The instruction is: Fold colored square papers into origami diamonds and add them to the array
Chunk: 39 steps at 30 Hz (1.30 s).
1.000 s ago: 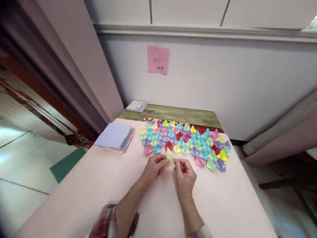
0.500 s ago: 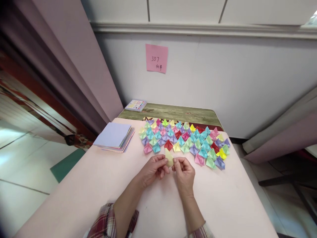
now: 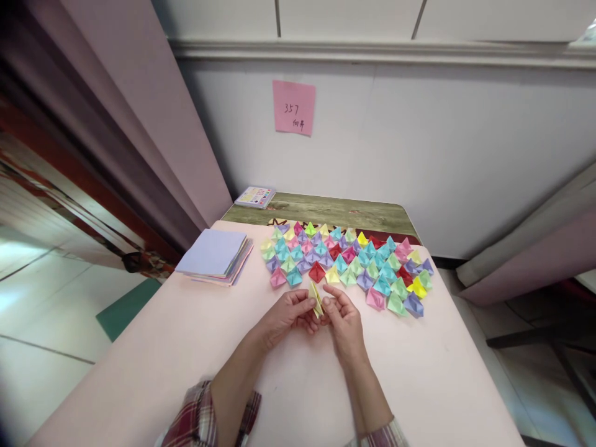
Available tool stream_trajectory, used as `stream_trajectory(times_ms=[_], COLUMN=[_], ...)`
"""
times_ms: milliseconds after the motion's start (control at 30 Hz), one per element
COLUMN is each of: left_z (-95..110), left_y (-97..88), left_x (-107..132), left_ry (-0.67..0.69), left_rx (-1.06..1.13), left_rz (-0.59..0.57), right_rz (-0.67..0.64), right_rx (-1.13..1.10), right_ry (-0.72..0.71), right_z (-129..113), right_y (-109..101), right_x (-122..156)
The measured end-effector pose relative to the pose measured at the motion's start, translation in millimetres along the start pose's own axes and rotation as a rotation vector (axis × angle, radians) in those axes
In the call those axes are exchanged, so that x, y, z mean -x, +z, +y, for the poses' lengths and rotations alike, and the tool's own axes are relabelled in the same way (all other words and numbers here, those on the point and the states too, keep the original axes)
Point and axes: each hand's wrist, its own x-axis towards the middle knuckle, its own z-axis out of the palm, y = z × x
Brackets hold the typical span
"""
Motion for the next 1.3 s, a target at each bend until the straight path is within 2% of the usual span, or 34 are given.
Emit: stream_trajectory(times_ms=[100, 300, 467, 633, 933, 1033, 1133, 1300], left_z=[0, 2, 5, 6, 5, 4, 2, -7], left_y=[-1.2, -4.9, -6.4, -6.1, -3.9, -3.4, -4.5, -6.7], left_x=[0, 3, 6, 6, 5, 4, 2, -5], left_ry=[0.001, -0.020, -0.072, -0.049, -0.065, -0.064, -0.029, 0.111], left_rx=[-0.053, -0.095, -0.111, -0.106, -0.102, -0.099, -0.104, -0.141], left_rz=[-0.012, -0.054, -0.141, -0.125, -0.152, -0.142, -0.092, 0.023], right_rz=[-0.083, -0.116, -0.263, -0.399, -0.498, -0.501, -0.428, -0.267], right_rx=[0.024, 0.029, 0.071, 0.128, 0.123, 0.129, 0.136, 0.269], right_ry=[0.078, 0.100, 0.206, 0.240, 0.303, 0.308, 0.270, 0.038], right_z=[2, -3, -13, -17, -17, -16, -14, -8], right_y=[-5, -14, -21, -21, -23, -22, -20, -15], right_x=[-3, -4, 1, 4, 5, 5, 3, -1])
